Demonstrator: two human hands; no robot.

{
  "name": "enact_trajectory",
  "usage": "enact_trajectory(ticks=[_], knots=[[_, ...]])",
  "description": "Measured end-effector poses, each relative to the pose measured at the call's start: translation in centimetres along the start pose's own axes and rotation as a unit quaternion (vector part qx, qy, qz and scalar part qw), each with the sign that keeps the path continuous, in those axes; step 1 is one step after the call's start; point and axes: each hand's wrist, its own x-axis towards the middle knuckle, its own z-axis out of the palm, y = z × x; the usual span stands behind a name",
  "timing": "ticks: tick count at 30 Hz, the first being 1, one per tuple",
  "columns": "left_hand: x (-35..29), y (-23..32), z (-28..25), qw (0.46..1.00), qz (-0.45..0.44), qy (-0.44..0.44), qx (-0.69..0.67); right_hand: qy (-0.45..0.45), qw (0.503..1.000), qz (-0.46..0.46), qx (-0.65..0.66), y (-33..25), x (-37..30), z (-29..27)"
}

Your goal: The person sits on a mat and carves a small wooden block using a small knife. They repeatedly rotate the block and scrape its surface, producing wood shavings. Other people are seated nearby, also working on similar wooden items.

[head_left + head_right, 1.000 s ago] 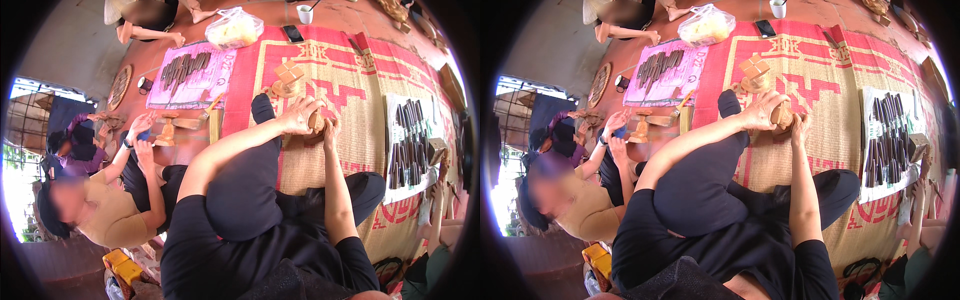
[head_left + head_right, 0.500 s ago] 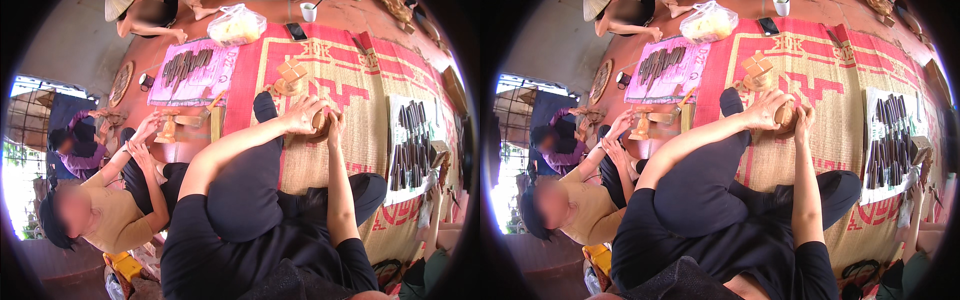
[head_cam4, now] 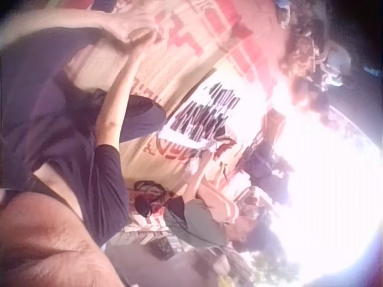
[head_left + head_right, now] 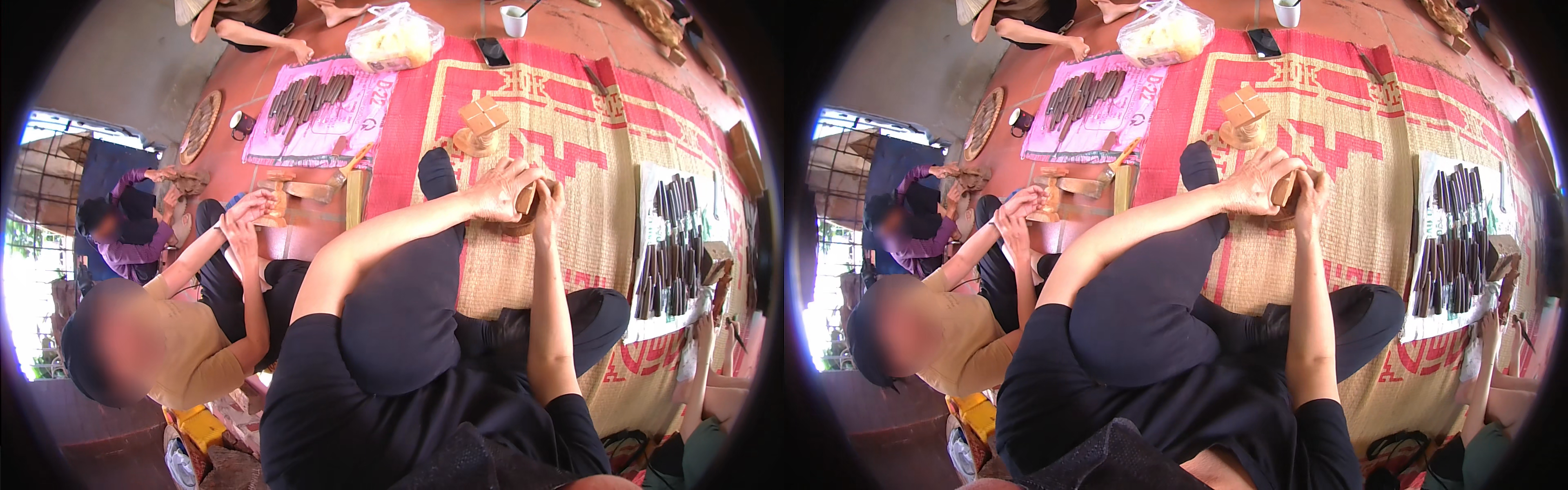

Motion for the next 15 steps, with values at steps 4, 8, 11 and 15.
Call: enact_trajectory(ticks=[4,8,11,15], knots=[[-0.1,0.0,-0.2,1.0,-0.001,-0.011,0.008,0.006,1.0,0.013,-0.015,1.5,-0.4,0.2],[-0.1,0.3,-0.6,1.0,-0.013,-0.019,0.011,-0.001,0.988,0.077,-0.137,4.5,0.7,-2.7],[0.1,0.1,0.0,1.0,-0.014,-0.01,0.013,0.015,0.994,0.047,0.103,1.8,0.0,-1.6],[0.1,0.2,-0.3,1.0,0.013,-0.006,0.005,-0.013,0.995,-0.007,0.094,0.9,-0.9,1.1]])
